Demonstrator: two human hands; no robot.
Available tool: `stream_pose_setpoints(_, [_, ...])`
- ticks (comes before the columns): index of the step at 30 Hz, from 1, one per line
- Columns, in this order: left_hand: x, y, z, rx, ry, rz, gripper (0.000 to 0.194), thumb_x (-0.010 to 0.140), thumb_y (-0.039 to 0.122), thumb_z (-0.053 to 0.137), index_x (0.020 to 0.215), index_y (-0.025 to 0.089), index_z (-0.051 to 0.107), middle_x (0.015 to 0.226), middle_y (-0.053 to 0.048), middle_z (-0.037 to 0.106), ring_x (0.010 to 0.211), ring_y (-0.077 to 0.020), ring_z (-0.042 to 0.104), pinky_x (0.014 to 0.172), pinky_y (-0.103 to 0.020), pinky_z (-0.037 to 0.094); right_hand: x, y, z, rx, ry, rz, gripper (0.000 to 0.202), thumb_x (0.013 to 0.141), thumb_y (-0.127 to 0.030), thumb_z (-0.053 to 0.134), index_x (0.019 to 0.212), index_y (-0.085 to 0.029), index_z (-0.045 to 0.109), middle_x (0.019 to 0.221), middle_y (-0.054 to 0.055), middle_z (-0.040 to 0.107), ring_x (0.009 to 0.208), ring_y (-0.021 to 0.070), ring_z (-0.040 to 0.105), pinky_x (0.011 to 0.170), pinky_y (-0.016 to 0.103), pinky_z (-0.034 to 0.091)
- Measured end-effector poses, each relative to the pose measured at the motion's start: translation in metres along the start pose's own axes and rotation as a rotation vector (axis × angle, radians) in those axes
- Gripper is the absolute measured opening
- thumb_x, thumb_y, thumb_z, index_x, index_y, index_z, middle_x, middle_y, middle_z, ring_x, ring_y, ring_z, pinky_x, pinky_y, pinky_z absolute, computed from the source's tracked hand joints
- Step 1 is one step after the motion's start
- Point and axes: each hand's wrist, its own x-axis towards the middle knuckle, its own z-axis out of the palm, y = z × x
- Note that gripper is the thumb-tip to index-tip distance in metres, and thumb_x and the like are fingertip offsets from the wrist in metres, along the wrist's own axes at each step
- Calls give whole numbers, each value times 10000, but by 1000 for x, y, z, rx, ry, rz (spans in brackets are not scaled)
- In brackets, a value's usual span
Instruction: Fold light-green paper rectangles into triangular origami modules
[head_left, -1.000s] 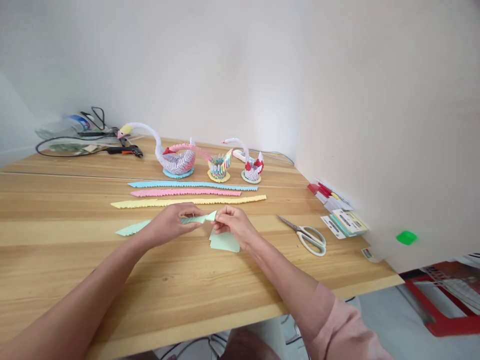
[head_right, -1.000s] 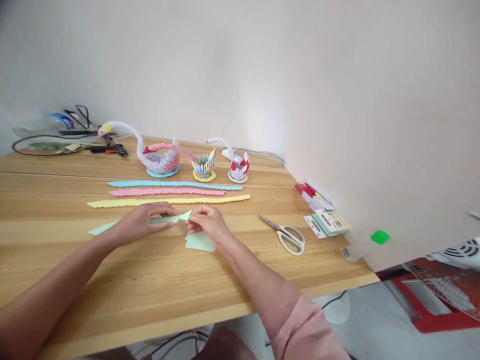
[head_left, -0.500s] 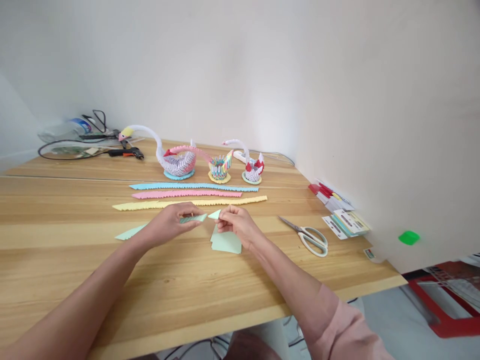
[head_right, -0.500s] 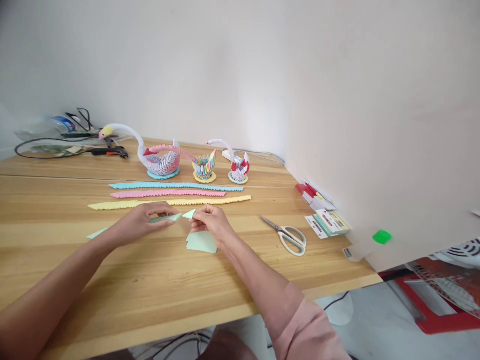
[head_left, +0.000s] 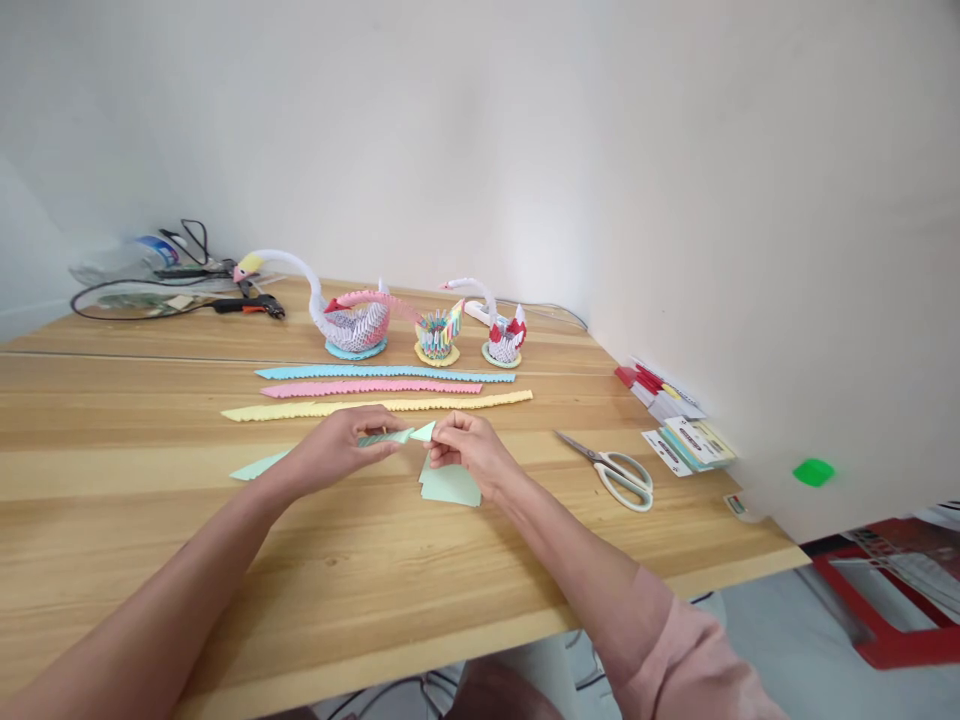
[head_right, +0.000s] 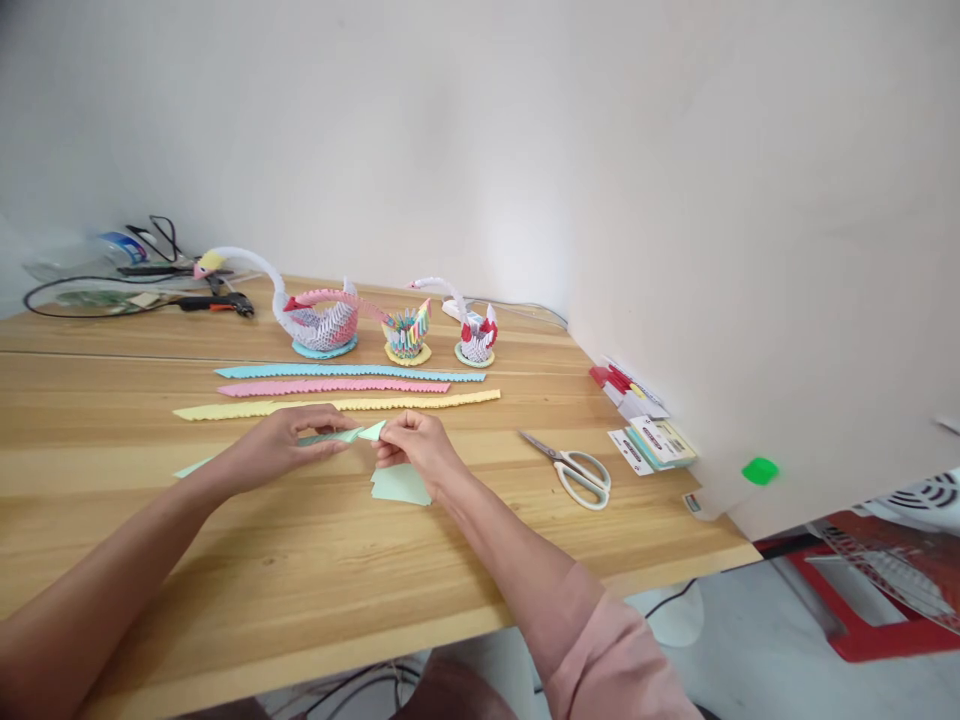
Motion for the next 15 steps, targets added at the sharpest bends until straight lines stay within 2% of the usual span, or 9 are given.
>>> stream_pose_setpoints(15, [0, -3, 0, -5, -15, -5, 283, 773, 411, 537, 966, 246, 662, 1021, -36, 686, 936, -219, 605, 847, -325, 462, -1, -1, 0, 4, -6, -4, 143, 630, -236, 655, 628, -148, 543, 631, 20, 647, 505, 83, 562, 528, 235, 500])
